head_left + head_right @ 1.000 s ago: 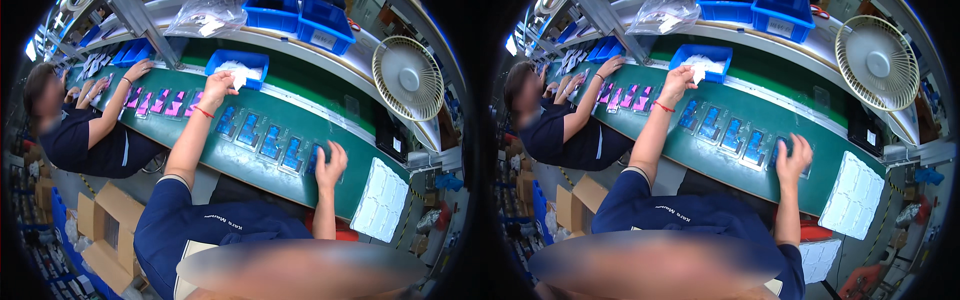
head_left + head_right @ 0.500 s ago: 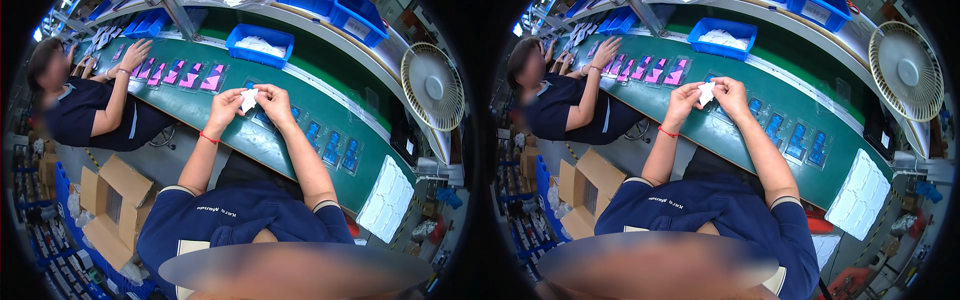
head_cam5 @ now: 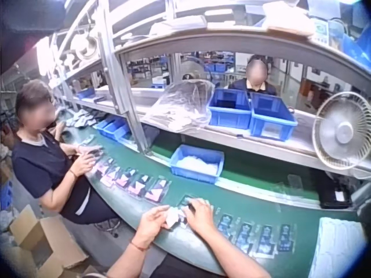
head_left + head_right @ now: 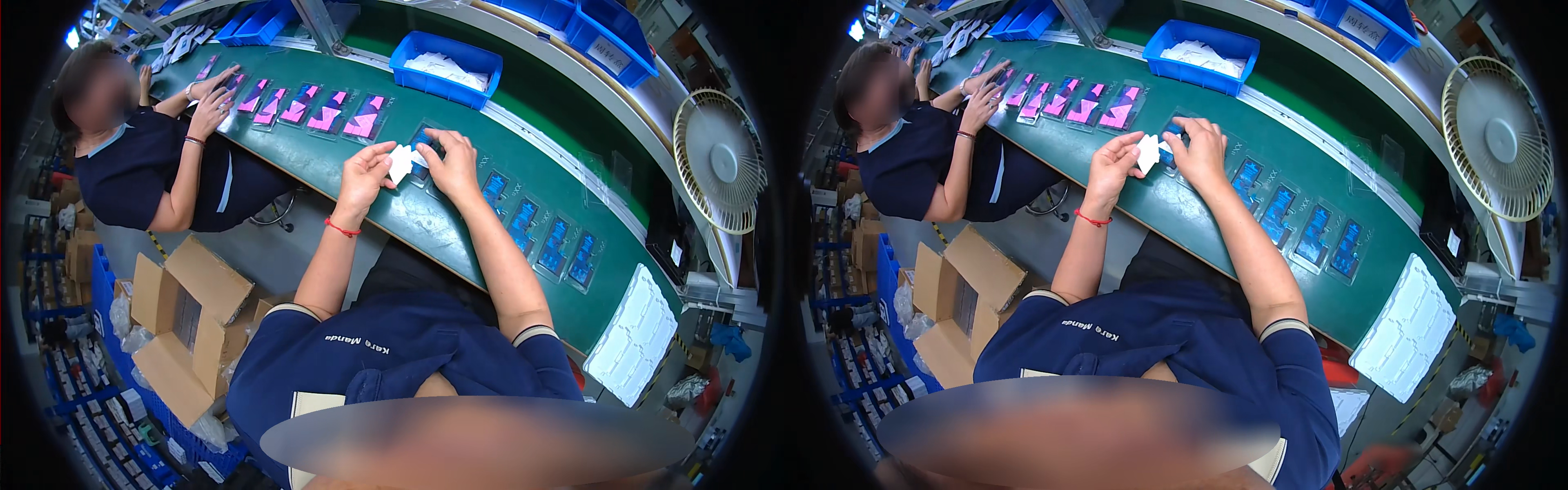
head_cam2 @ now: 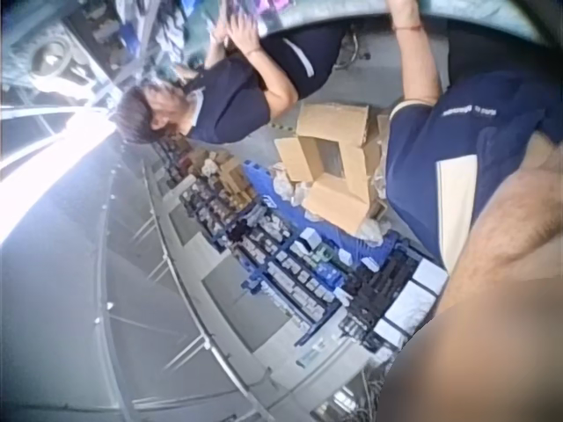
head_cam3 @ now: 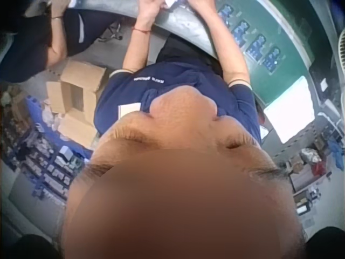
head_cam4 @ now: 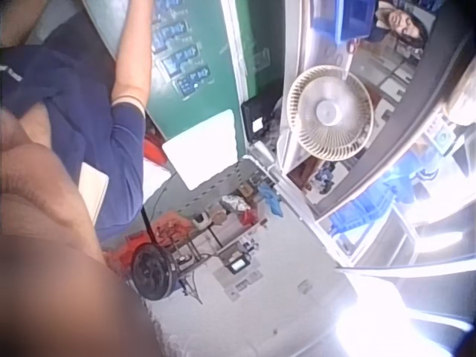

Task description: The person assembles small electronic components by placing blue circuit boards into clear plastic clamshell cases, adding white triangular inserts, and closing the cases. They then place the finished units into a white foam tray and occasionally retrieve new cases from a cardboard box.

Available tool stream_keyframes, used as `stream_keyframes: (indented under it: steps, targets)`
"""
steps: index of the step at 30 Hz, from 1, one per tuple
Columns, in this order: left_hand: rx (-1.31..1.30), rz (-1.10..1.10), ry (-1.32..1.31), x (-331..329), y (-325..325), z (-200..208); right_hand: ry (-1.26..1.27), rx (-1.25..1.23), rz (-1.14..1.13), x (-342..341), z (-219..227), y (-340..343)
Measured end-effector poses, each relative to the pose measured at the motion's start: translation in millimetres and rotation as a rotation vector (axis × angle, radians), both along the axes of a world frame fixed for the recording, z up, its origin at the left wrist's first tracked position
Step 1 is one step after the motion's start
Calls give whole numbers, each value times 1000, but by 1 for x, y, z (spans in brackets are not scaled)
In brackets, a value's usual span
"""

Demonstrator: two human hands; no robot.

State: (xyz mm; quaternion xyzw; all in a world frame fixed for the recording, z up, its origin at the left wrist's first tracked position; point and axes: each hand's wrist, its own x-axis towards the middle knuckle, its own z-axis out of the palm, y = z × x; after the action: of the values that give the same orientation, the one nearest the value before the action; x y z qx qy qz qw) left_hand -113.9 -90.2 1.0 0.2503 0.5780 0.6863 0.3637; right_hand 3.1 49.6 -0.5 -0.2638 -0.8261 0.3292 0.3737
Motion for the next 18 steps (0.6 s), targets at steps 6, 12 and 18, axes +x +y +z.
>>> stream_keyframes:
  steps: [6, 12, 18]
  targets:
    - [1, -128, 39, 22, 20, -4, 152, -491, 96, 27, 2, 4]
    - [-7, -121, 60, 34, 34, -1, -203, 229, -140, 65, -5, 20]
    - [-17, -316, 60, 62, 46, -3, 40, -449, 10, 83, 12, 8]
